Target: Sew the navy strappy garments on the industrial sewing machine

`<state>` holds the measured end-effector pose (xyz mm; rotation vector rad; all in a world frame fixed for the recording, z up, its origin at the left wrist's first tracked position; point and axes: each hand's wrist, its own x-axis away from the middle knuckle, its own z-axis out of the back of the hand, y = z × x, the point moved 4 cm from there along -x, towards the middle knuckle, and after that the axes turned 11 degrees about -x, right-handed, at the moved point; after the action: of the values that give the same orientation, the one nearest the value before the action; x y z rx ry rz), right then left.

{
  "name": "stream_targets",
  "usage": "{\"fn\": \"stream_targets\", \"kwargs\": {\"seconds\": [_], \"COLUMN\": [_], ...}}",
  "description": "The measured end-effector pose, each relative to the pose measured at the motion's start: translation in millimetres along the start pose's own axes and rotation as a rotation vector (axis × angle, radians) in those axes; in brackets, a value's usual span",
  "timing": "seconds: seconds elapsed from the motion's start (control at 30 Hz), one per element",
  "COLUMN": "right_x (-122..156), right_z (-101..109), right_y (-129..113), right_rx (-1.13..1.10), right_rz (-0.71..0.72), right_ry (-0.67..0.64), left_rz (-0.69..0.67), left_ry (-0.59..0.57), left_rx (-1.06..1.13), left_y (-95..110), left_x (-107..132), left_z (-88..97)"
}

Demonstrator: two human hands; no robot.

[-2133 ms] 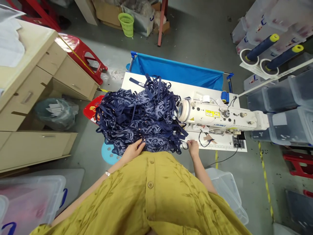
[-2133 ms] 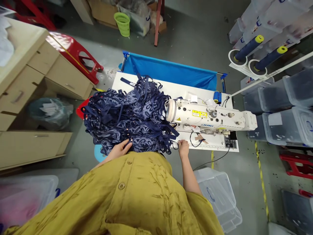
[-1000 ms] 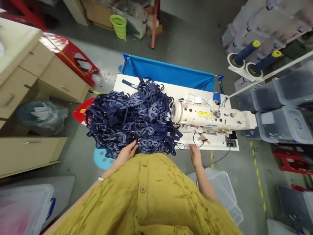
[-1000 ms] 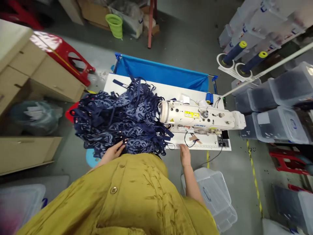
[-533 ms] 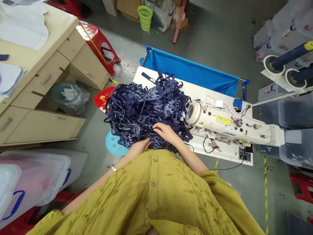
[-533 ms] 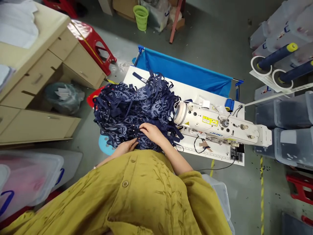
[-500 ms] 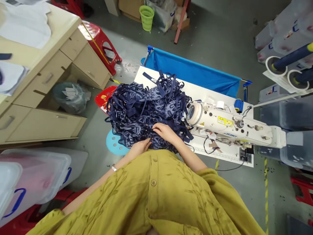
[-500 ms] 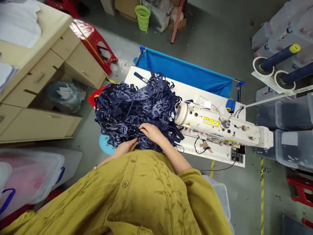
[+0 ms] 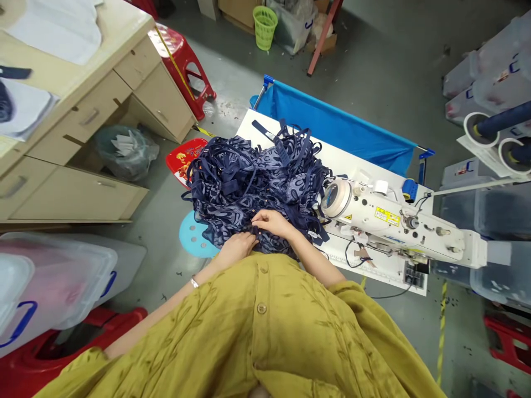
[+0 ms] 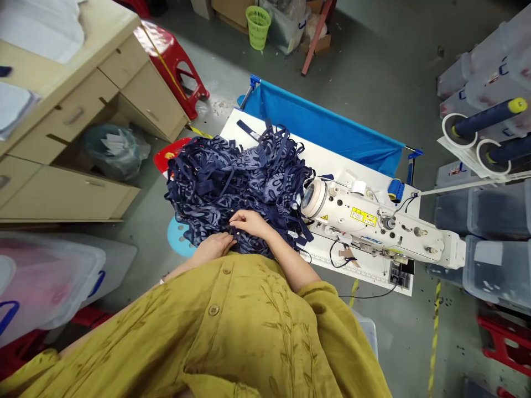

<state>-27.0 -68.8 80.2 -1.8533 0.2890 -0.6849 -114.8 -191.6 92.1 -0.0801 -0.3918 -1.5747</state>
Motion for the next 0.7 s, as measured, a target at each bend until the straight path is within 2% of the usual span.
{"fn": "stream_targets", "kwargs": {"seconds": [0.1, 0.2, 0.33, 0.47, 0.6, 0.7], "right_x": [0, 4, 13, 25, 33, 31], "right_z": [7, 6, 1, 3, 10, 13], "right_y": [9, 11, 10, 7, 6, 6], "right_rx": [-0.425, -0.517, -0.325, 0.003, 0.194, 0.31], "right_rz": [-0.016, -0.004, 0.009, 0.053, 0.007, -0.055], "right_ry": [0.236, 0.278, 0.205, 0.16, 0.113, 0.017], "left_rz": [0.053, 0.045, 0.006, 0.077, 0.151, 0.088], "left_ry": [0.086, 0.132, 0.082, 0.039, 0.008, -0.026], "left_rx": [-0.041, -0.025, 0.036, 0.124, 0.201, 0.249], "left_y": [-3, -5, -7, -11, -18, -19], "left_x": [3, 2, 3, 9, 13, 15], "left_z": [11.8, 15.5, 3.9, -11.4, -20.6, -20.5]}}
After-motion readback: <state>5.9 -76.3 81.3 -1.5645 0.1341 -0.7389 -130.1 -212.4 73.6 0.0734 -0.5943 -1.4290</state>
